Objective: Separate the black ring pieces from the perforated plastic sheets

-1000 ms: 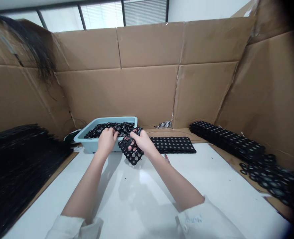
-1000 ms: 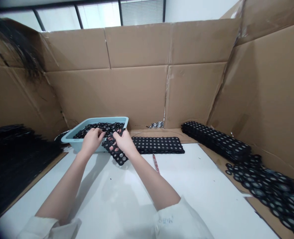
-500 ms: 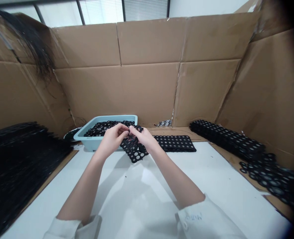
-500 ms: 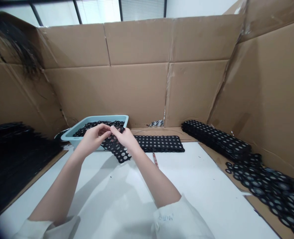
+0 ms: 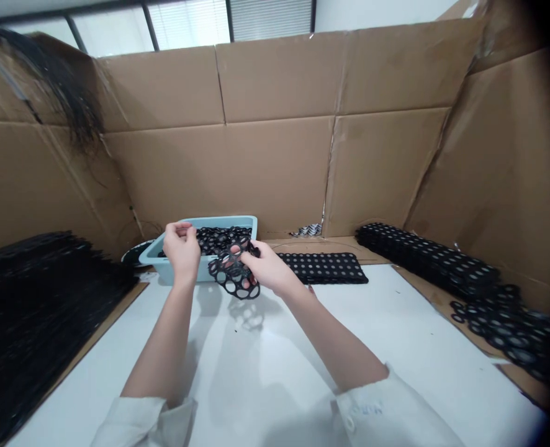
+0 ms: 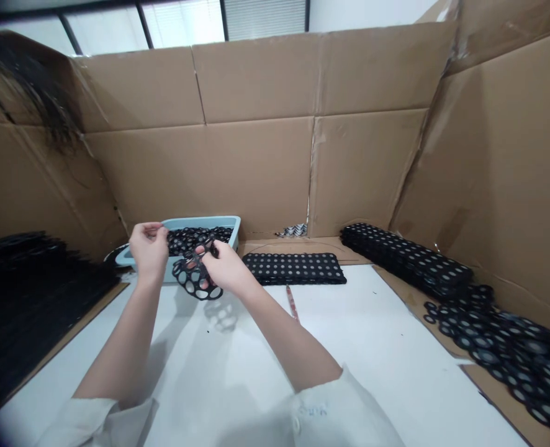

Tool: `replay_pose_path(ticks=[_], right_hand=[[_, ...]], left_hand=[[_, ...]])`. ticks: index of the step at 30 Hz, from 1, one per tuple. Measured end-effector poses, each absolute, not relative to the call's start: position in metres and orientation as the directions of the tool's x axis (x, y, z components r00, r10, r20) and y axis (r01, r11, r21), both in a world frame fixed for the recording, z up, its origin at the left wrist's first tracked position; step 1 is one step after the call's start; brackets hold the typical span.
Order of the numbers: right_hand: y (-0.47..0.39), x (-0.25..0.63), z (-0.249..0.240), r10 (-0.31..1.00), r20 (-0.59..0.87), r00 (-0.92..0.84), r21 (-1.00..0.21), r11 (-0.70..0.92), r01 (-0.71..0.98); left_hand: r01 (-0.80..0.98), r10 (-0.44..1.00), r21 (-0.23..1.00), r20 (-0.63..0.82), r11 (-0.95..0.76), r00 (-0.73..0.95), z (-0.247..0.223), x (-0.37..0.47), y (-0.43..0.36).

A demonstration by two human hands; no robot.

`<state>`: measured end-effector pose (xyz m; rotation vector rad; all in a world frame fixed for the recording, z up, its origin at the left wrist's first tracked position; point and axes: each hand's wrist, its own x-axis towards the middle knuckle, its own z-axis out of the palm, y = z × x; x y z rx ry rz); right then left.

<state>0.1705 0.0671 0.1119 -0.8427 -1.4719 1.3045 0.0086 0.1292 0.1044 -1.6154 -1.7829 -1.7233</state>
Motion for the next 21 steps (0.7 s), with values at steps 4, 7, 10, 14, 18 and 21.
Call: replay_pose_path(ticks=[4, 7, 10, 14, 18, 21], right_hand=[[0.068, 0.175, 0.113, 0.919, 0.215, -0.330, -0.974, 0.174, -0.147], [0.078, 0.174, 0.106, 0.934, 0.216, -0.285, -0.975, 0.193, -0.107], [0.090, 0.174, 0.100, 0.955, 0.230, -0.186, -0.972, 0.214, -0.102], [0.100, 0.178, 0.098, 0.975, 0.197, -0.104, -0.966, 0.175, -0.191], [0.102, 0.181, 0.100, 0.979, 0.184, -0.087, -0.962, 0.161, -0.221], [0.102, 0.180, 0.099, 0.973, 0.223, -0.063, -0.962, 0.209, -0.176]], left_hand=[[0.813, 0.693, 0.484, 0.706, -0.323, -0.145, 0.086, 0.017, 0.137], [0.820, 0.773, 0.424, 0.634, -0.385, 0.035, 0.077, 0.027, 0.137], [0.815, 0.790, 0.401, 0.603, -0.419, 0.110, 0.083, 0.031, 0.130], [0.744, 0.791, 0.440, 0.582, -0.503, 0.190, 0.104, 0.036, 0.115], [0.662, 0.786, 0.501, 0.576, -0.558, 0.227, 0.116, 0.043, 0.099], [0.654, 0.779, 0.519, 0.601, -0.550, 0.178, 0.120, 0.046, 0.090]])
